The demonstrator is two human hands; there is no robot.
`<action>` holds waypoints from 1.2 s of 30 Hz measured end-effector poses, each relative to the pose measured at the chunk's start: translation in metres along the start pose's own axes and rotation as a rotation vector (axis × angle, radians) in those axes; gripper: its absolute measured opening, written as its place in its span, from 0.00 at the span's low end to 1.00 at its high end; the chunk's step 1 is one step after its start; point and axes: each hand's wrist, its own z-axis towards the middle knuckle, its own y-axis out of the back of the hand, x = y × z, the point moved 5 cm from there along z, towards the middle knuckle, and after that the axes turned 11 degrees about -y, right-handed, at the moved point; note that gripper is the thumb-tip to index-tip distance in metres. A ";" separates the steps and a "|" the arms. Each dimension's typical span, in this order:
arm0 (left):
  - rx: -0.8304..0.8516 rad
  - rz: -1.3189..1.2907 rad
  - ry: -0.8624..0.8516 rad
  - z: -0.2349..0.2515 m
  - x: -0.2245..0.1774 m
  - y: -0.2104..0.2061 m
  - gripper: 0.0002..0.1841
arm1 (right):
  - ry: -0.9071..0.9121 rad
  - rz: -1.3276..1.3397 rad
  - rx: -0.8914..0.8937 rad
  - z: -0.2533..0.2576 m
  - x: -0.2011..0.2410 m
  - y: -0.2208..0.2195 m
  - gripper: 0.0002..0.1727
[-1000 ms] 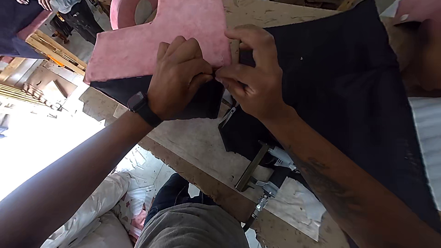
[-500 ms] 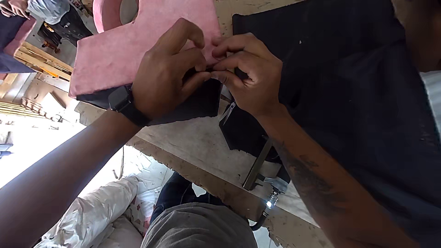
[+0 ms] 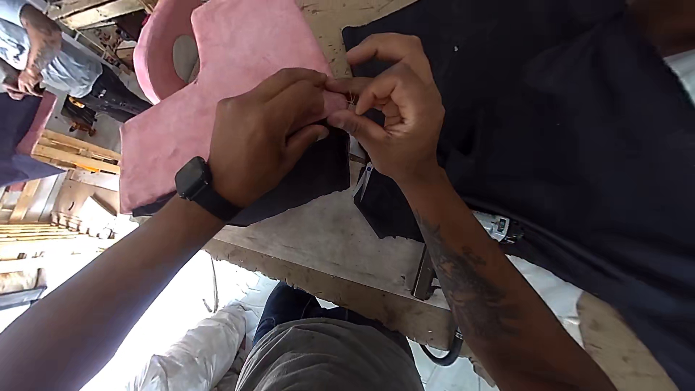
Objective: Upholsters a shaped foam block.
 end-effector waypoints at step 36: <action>0.017 -0.043 0.108 -0.001 0.011 -0.002 0.10 | -0.789 -0.256 -0.434 -0.122 0.115 -0.013 0.20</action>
